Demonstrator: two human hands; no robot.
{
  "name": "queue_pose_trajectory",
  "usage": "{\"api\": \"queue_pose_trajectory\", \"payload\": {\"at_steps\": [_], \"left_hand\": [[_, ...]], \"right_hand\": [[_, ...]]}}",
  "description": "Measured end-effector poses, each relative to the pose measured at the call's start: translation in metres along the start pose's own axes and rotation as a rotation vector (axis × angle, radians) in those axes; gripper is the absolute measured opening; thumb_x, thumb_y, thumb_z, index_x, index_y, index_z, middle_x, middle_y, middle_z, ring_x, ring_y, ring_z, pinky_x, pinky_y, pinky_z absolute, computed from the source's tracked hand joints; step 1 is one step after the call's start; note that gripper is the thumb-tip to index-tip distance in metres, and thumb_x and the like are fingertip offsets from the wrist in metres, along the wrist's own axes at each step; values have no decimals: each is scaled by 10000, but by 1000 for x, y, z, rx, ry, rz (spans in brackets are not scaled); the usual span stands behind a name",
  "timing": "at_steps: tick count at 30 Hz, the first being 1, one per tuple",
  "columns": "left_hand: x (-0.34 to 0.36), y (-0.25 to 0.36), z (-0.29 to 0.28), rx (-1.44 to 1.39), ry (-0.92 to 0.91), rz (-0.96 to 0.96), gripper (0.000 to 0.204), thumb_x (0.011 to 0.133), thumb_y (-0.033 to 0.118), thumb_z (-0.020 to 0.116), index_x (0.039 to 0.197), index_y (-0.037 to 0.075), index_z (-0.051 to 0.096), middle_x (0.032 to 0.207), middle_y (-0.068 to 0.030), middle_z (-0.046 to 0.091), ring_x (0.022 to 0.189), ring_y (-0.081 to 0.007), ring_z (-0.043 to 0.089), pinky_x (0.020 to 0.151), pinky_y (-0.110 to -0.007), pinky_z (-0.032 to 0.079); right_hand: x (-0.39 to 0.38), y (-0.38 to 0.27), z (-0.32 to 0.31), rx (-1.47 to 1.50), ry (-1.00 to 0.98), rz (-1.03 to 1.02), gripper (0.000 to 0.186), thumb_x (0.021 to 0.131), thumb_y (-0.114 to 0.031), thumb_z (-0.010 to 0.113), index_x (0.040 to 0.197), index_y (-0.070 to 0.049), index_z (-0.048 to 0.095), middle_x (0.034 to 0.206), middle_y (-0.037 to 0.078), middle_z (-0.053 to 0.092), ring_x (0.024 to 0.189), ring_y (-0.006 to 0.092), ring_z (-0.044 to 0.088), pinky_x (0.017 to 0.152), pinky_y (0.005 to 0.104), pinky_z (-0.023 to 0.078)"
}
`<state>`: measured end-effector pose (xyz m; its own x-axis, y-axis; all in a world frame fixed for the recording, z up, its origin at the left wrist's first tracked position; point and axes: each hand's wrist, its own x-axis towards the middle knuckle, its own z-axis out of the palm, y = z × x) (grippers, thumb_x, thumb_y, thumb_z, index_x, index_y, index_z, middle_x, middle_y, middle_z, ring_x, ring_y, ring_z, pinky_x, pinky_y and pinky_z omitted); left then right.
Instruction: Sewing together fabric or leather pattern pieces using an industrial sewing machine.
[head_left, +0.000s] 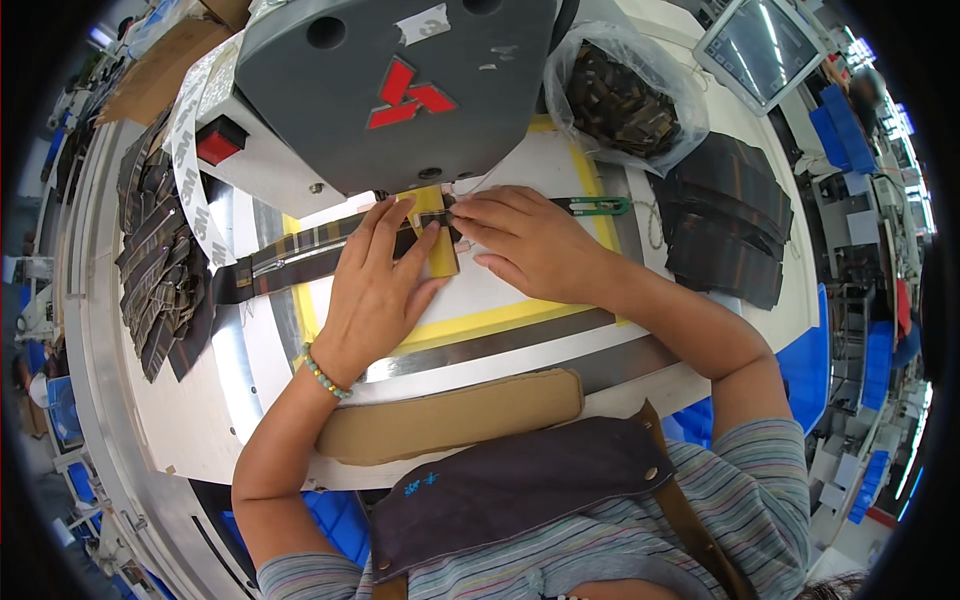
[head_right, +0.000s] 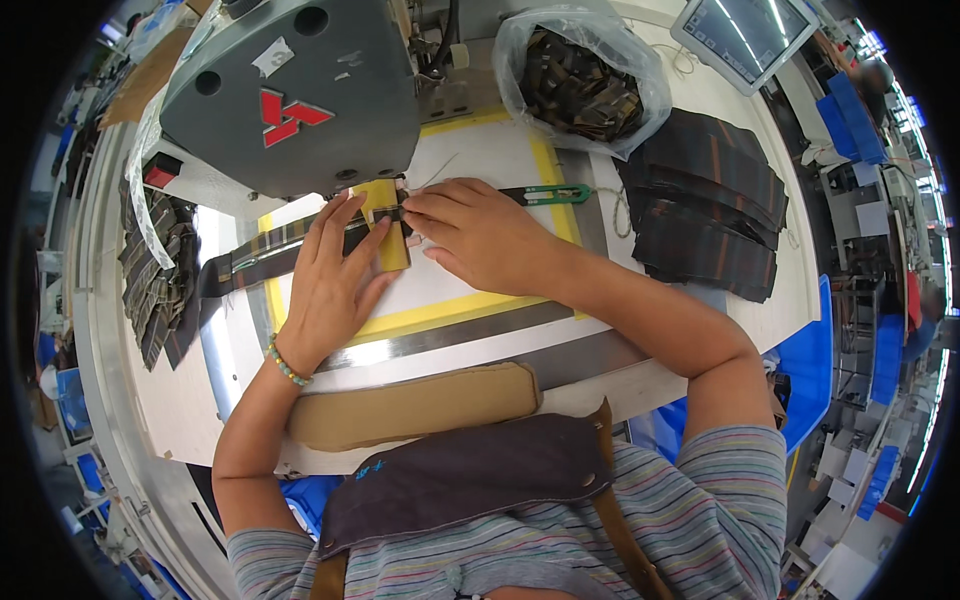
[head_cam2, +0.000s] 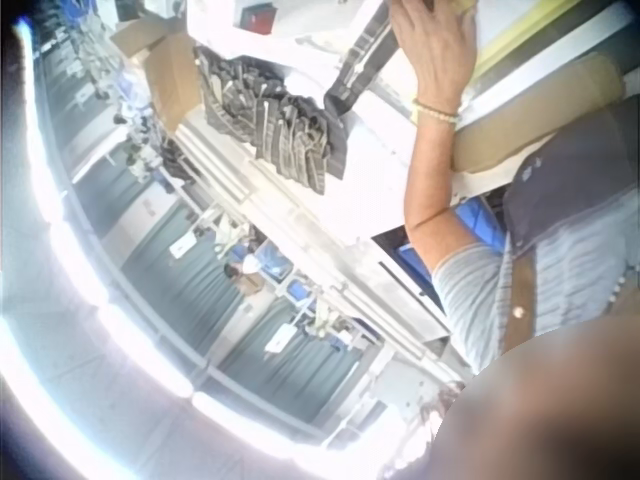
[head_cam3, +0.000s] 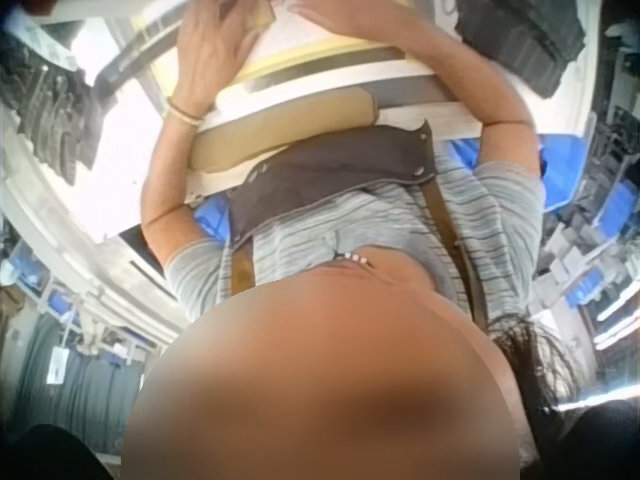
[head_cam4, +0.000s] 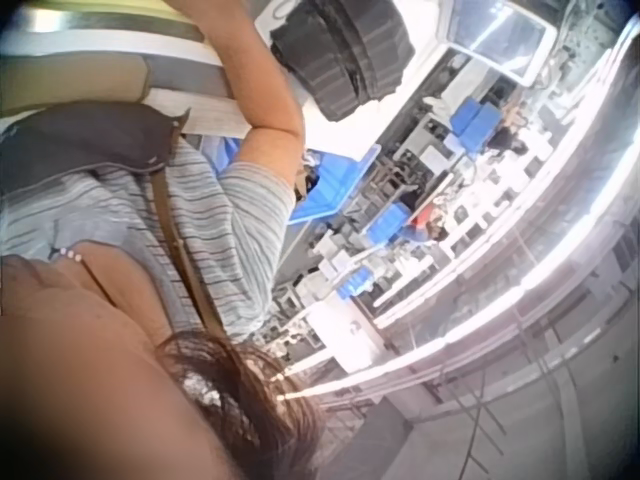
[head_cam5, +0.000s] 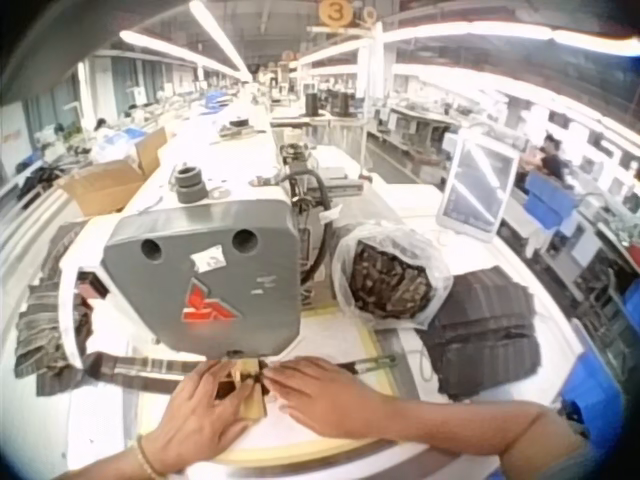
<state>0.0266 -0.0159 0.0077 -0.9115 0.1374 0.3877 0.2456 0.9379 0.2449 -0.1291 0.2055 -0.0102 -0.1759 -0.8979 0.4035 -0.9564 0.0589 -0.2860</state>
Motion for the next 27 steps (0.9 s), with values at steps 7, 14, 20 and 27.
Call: {"api": "queue_pose_trajectory", "payload": {"at_steps": [7, 14, 20, 27], "left_hand": [[-5, -6, 5, -11, -20, 19, 657, 847, 186, 874, 1439, -12, 668, 1520, -168, 628, 1448, -401, 550, 1195, -492, 480], [-4, -6, 4, -14, -26, 23, 665, 855, 169, 866, 1449, -39, 650, 1543, -165, 626, 1429, -393, 572, 1184, -472, 501], [-1, -3, 2, 45, -59, 47, 655, 847, 163, 866, 1435, -40, 660, 1544, -150, 628, 1454, -402, 549, 1183, -476, 499], [5, -13, -3, 88, -125, 125, 652, 850, 208, 850, 1423, -42, 663, 1547, -147, 622, 1462, -409, 538, 1173, -479, 504]], "right_hand": [[2, -3, -1, -83, -27, -31, 496, 950, -213, 767, 1382, 16, 678, 1456, 119, 653, 1384, 289, 580, 1187, 457, 454], [2, -4, 1, -87, -10, -33, 497, 928, -206, 778, 1362, 19, 688, 1424, 111, 667, 1367, 284, 590, 1185, 450, 459], [2, -4, 1, -76, 25, -28, 466, 918, -196, 779, 1322, 25, 707, 1389, 109, 680, 1335, 282, 609, 1167, 451, 473], [4, -1, -1, -69, 66, 121, 596, 951, -281, 770, 1420, 49, 606, 1484, 190, 559, 1371, 391, 535, 1185, 520, 431]]}}
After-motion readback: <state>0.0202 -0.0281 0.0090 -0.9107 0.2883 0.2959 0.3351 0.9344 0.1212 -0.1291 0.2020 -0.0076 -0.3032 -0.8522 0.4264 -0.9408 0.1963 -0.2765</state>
